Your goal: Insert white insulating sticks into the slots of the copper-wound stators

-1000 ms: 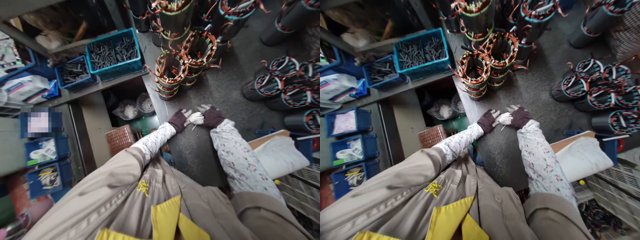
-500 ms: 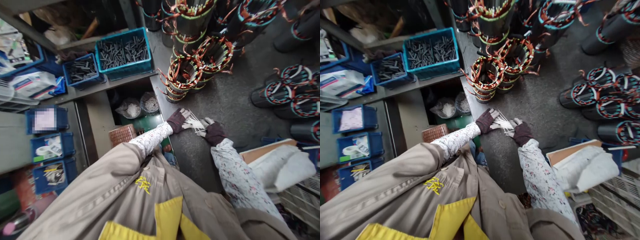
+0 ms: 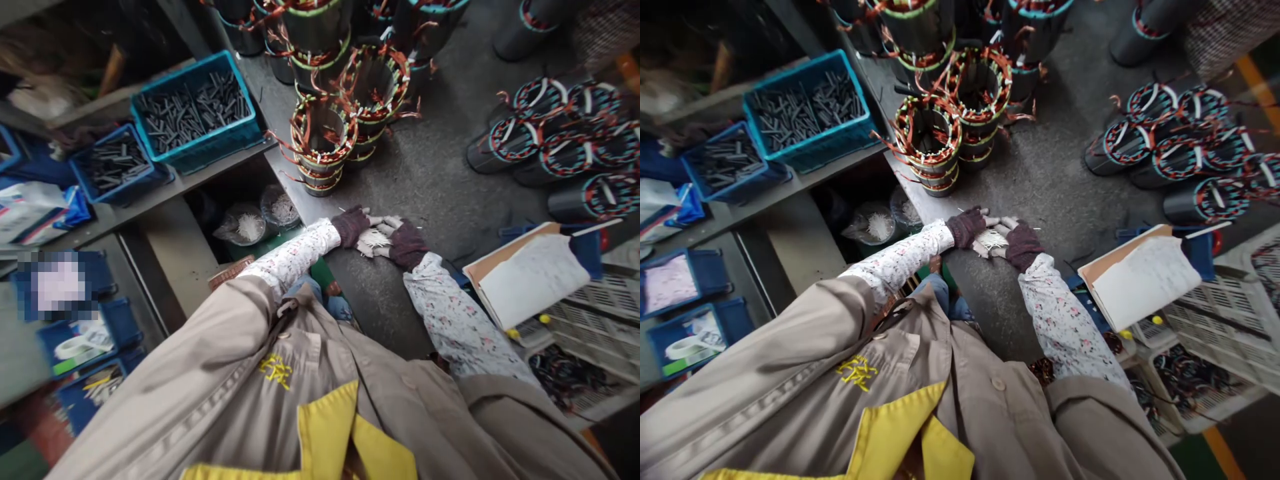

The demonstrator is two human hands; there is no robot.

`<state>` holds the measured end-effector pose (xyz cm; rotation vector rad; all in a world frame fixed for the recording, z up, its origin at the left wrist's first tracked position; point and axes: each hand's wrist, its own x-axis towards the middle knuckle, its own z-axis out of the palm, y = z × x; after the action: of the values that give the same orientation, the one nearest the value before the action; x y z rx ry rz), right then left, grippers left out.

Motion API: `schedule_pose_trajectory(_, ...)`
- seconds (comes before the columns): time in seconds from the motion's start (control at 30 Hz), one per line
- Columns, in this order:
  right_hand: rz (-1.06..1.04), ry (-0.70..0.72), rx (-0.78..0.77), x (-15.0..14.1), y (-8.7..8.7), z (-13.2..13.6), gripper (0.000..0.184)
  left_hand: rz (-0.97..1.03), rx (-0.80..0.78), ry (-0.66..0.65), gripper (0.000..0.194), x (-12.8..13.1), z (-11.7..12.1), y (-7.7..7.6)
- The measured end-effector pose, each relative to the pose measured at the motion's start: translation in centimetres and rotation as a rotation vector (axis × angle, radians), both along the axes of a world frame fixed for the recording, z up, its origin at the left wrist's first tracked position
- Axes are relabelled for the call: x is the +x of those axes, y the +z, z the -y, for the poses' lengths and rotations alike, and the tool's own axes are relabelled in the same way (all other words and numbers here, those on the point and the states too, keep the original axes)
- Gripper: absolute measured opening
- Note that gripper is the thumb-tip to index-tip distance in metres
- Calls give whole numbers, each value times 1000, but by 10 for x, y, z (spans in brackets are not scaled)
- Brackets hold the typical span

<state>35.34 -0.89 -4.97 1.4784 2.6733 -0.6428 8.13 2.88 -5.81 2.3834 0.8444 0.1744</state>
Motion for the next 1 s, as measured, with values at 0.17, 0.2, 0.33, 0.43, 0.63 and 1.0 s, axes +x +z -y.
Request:
schedule_pose_trajectory(0.17,6,-297,75,34,-1,15,94,23,115,187,133,-27,23,-7)
schedule_pose_trajectory(0.2,-3,-316,61,35,-2,17,88,8,111,242,135,-30,29,-11)
schedule_pose_trajectory(0.33,-43,-273,28,16,-6,27,71,32,82,301,118,-30,44,-24)
schedule_pose_trajectory(0.43,-56,-241,28,2,-5,33,66,102,116,217,118,-33,43,-26)
schedule_pose_trajectory(0.63,-16,-282,0,-14,-2,39,58,62,166,193,138,-42,31,-29)
schedule_pose_trajectory(1.0,91,-375,-88,-50,12,37,56,-260,105,169,119,-4,28,50)
